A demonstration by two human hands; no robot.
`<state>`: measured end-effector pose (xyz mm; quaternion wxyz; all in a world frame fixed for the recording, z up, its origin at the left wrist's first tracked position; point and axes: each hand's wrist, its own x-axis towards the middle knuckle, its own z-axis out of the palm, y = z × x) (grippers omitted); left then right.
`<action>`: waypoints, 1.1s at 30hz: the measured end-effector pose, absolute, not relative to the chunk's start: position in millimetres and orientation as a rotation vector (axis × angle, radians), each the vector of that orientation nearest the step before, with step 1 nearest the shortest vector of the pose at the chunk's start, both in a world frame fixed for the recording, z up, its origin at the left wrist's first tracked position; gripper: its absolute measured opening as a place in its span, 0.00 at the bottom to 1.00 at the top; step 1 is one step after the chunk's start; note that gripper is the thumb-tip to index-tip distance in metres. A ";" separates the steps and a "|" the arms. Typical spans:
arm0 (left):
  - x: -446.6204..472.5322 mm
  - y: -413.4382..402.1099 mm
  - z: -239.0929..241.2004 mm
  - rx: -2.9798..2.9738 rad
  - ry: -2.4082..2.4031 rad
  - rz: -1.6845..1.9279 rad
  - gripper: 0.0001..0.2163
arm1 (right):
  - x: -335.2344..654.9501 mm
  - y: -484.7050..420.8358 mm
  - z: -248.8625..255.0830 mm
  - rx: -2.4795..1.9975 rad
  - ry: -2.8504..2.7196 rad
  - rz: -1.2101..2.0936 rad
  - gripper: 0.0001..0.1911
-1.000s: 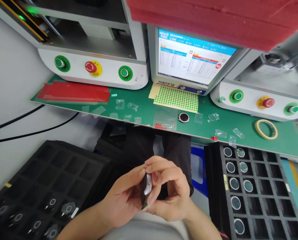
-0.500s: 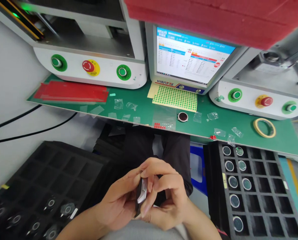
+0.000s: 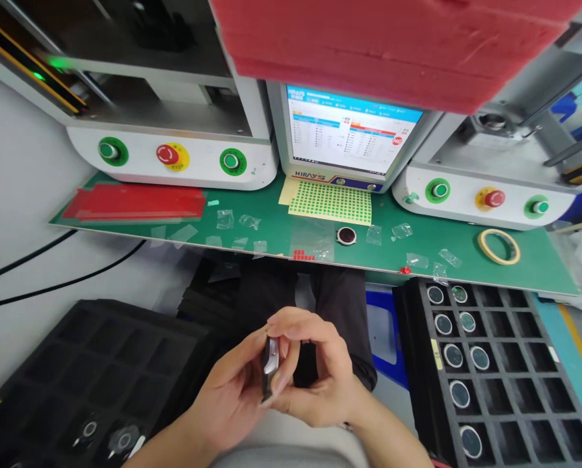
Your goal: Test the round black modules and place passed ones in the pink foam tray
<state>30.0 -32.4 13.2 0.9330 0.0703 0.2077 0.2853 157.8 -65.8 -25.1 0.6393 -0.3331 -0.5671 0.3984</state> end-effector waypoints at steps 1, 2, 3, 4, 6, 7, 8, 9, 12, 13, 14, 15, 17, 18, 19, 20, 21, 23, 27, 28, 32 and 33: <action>30.2 -32.5 12.5 0.127 0.429 0.589 0.13 | 158.6 -64.5 -24.8 -0.761 -1.289 0.933 0.32; 30.6 -32.1 11.8 0.106 0.435 0.594 0.12 | 159.6 -62.9 -24.3 -0.766 -1.285 0.960 0.32; 31.4 -31.0 11.1 0.085 0.444 0.601 0.12 | 160.6 -61.1 -23.8 -0.770 -1.283 0.980 0.33; 32.5 -29.7 10.4 0.069 0.456 0.608 0.11 | 161.7 -59.2 -23.1 -0.772 -1.282 0.989 0.33; 34.9 -27.1 9.2 0.067 0.480 0.616 0.11 | 163.3 -55.9 -21.4 -0.777 -1.277 0.969 0.33; 35.9 -26.2 8.5 0.079 0.494 0.617 0.10 | 163.6 -54.6 -20.3 -0.788 -1.270 0.948 0.33; 36.3 -25.4 7.5 0.093 0.505 0.615 0.11 | 163.7 -53.3 -19.2 -0.801 -1.259 0.925 0.32; 36.3 -24.2 6.2 0.108 0.515 0.606 0.11 | 163.7 -52.0 -18.0 -0.813 -1.244 0.902 0.31; 37.7 -14.6 0.6 0.172 0.554 0.540 0.10 | 167.0 -47.2 -14.9 -0.776 -1.236 0.805 0.32; 40.9 -10.1 -1.4 0.203 0.560 0.514 0.09 | 169.9 -46.5 -14.6 -0.760 -1.246 0.759 0.32; 46.2 -6.3 -3.1 0.237 0.556 0.486 0.09 | 173.7 -47.2 -15.0 -0.767 -1.251 0.710 0.33; 53.5 -3.8 -4.6 0.274 0.534 0.449 0.09 | 177.9 -50.0 -16.3 -0.805 -1.243 0.670 0.33; 71.6 -2.2 -7.0 0.359 0.445 0.350 0.11 | 187.5 -60.7 -21.5 -0.936 -1.171 0.606 0.31; 81.2 -1.3 -8.2 0.414 0.393 0.290 0.14 | 193.4 -67.2 -24.8 -1.008 -1.119 0.587 0.30; 90.2 0.9 -9.9 0.488 0.354 0.236 0.18 | 200.3 -73.2 -28.3 -1.065 -1.076 0.567 0.28; 98.1 5.0 -12.2 0.604 0.342 0.207 0.22 | 208.4 -77.7 -31.6 -1.110 -1.050 0.542 0.27; 104.5 11.4 -15.5 0.801 0.379 0.216 0.25 | 217.5 -80.0 -34.6 -1.157 -1.045 0.511 0.26; 113.2 29.8 -25.0 1.346 0.572 0.319 0.23 | 238.0 -76.7 -40.1 -1.294 -1.123 0.405 0.25; 125.4 74.5 -47.9 2.093 0.890 0.559 0.10 | 278.2 -40.3 -50.2 -1.609 -1.451 0.176 0.22; 129.5 83.7 -52.9 2.152 0.899 0.580 0.10 | 285.9 -27.3 -52.7 -1.646 -1.504 0.167 0.22; 148.8 103.8 -69.2 2.412 0.911 0.590 0.13 | 304.3 23.6 -62.0 -1.718 -1.649 0.227 0.19; 153.0 105.6 -72.5 2.461 0.916 0.583 0.13 | 306.7 33.7 -64.0 -1.741 -1.678 0.237 0.17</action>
